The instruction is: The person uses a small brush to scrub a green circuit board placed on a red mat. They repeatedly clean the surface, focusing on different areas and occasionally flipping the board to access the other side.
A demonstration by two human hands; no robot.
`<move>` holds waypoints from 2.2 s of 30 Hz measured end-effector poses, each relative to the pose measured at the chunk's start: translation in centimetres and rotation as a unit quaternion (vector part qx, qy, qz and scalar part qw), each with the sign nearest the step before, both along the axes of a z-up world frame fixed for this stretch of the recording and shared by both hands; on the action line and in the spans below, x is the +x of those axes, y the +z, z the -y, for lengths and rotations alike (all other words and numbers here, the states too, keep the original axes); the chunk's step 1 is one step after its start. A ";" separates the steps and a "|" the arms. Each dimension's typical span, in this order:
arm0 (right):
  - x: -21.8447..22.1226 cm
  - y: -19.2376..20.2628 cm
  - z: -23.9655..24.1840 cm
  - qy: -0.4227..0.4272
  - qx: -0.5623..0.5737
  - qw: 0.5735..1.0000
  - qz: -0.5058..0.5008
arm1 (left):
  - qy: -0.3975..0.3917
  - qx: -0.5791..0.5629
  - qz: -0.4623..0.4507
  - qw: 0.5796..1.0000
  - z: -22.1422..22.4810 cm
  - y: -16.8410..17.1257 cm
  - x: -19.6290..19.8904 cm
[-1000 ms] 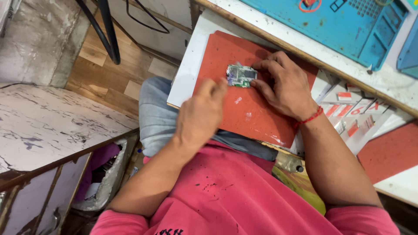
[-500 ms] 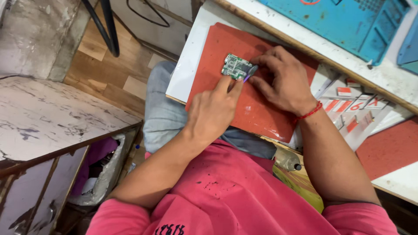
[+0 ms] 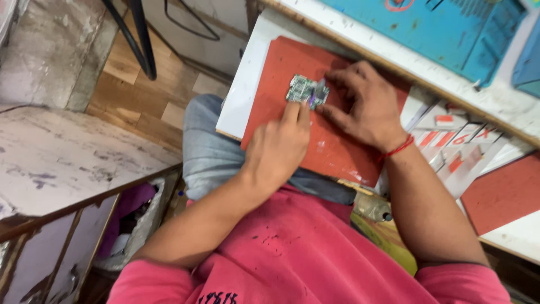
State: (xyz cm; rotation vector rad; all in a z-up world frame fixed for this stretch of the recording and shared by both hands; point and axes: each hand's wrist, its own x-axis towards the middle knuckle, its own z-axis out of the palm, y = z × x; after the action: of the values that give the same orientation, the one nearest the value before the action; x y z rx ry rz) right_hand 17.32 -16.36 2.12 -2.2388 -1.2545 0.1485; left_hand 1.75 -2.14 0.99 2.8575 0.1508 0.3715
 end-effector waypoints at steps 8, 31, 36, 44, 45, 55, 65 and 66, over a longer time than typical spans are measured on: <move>0.2 0.4 -0.2 -0.013 -0.020 1.000 0.000 | -0.008 0.006 -0.009 1.000 -0.1 -0.3 0.7; -0.3 0.2 0.0 0.023 -0.004 0.998 0.050 | 0.042 -0.077 0.034 0.996 -2.3 0.3 -3.9; -0.5 0.1 -0.1 0.024 0.006 0.998 0.063 | 0.017 -0.114 0.060 0.991 -2.4 0.2 -1.7; -0.5 0.2 -0.4 0.018 0.012 0.994 0.108 | 0.049 -0.108 0.025 0.993 -5.1 0.4 -4.0; -0.6 0.3 -0.6 0.015 0.012 0.993 0.112 | 0.030 -0.121 0.042 0.991 -5.3 0.3 -3.9; 0.8 -0.6 -0.2 0.031 0.027 0.999 -0.024 | -0.003 -0.098 0.034 0.995 -3.8 0.9 -4.0; 0.5 -0.2 -0.2 0.045 0.019 0.999 0.024 | 0.024 -0.100 0.045 0.994 -3.4 0.3 -3.2; 0.3 -0.1 -0.1 0.043 0.021 0.998 0.030 | 0.044 -0.120 0.054 0.990 -3.9 0.3 -3.0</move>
State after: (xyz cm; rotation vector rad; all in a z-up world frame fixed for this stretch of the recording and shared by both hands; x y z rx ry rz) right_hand 17.60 -16.21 1.99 -2.1692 -1.3746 0.0874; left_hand -1.26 1.79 1.31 2.5932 0.2828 0.4905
